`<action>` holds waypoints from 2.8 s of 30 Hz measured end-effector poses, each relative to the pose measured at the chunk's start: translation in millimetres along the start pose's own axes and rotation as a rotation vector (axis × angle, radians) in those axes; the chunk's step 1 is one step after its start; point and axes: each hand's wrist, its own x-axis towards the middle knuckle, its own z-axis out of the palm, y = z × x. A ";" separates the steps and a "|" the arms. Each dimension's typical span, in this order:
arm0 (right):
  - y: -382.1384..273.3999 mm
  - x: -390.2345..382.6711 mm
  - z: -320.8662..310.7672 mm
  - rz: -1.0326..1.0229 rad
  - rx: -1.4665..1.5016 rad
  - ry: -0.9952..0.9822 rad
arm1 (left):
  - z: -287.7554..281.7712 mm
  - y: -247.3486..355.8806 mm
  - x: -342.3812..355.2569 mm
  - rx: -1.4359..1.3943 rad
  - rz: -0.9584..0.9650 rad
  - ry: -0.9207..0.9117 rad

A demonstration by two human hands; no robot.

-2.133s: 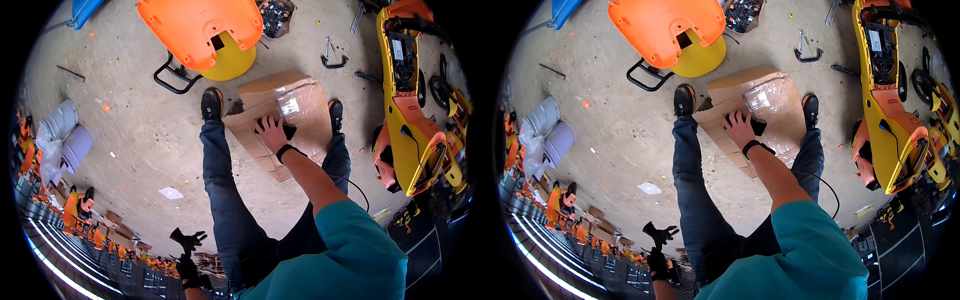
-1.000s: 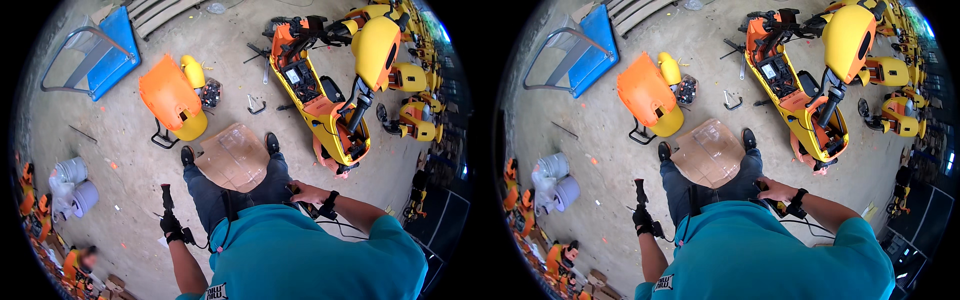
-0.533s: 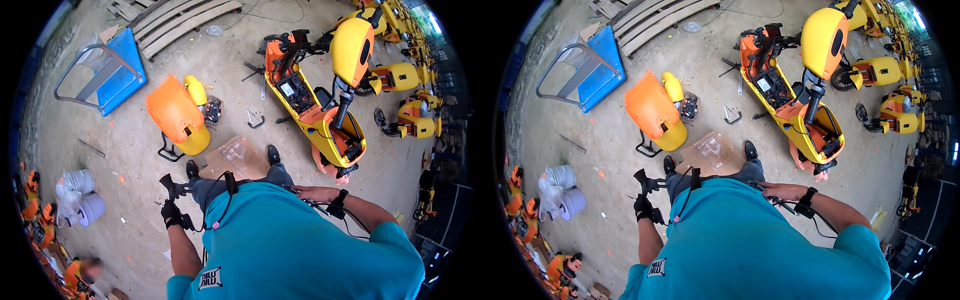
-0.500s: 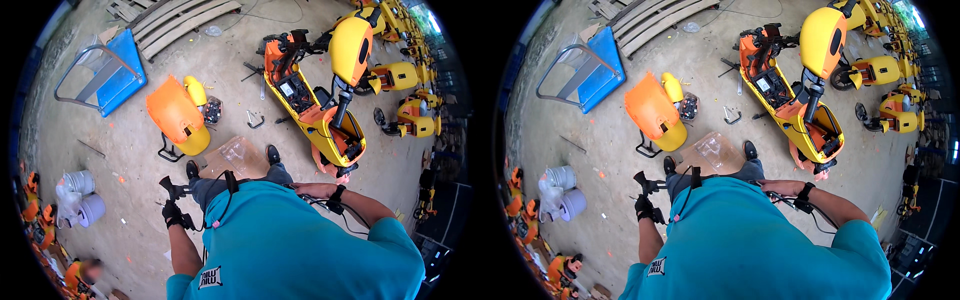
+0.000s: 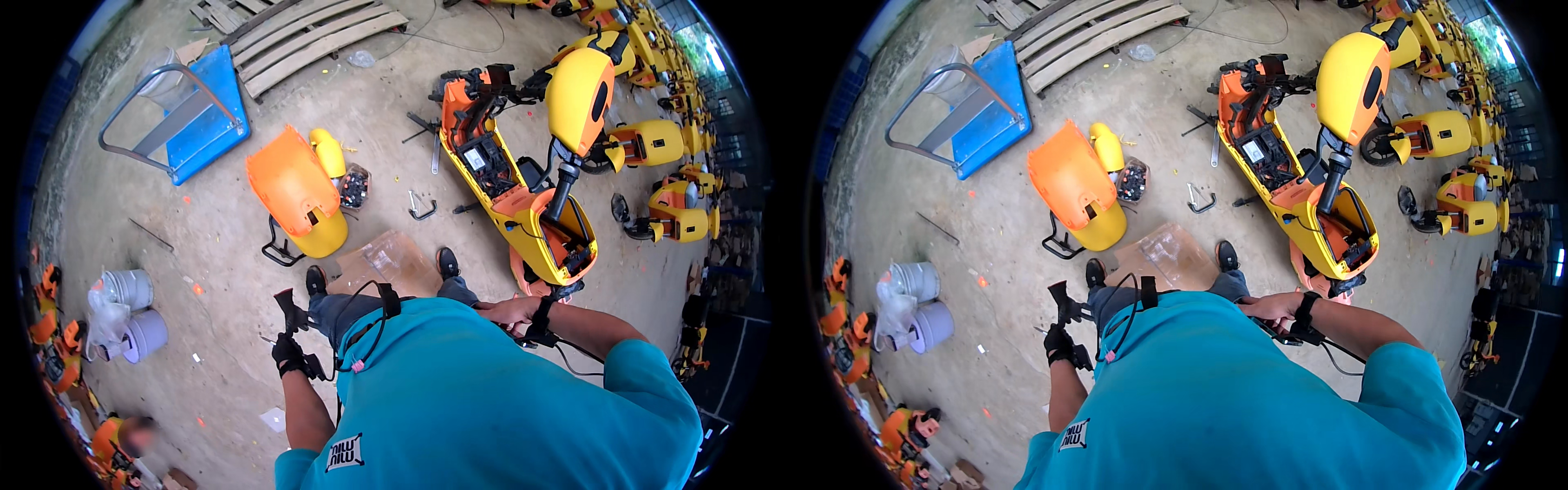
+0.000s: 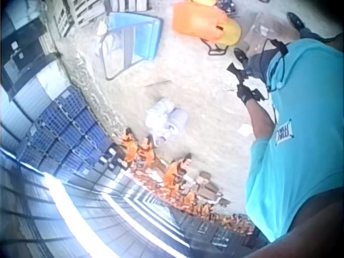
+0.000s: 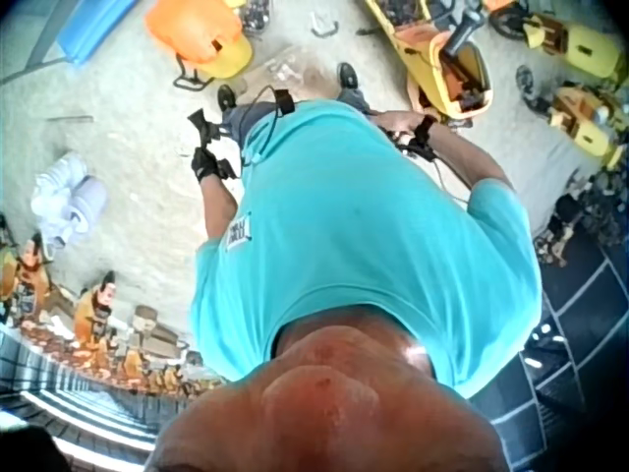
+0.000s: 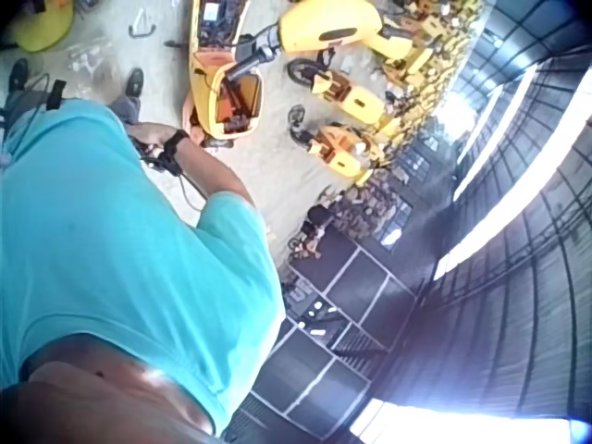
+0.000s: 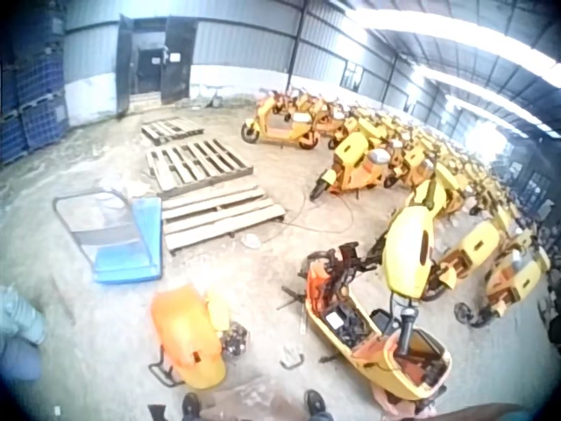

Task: The person uses a screwdriver to loosen and remove a plastic component from the frame of a scooter and then uses the tool to manipulate internal wires and fasteners on the vehicle while seated on the floor.

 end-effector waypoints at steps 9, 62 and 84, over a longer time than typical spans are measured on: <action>1.7 1.5 -5.0 -0.002 0.149 -0.028 | -14.3 28.3 -10.4 -0.162 -0.066 -0.055; -10.4 17.1 -92.9 -0.433 -0.294 0.996 | -130.6 105.3 60.8 -1.200 -0.037 -0.196; 283.5 137.0 -162.8 -0.289 0.728 0.754 | -246.6 471.2 30.8 -0.794 0.296 -0.295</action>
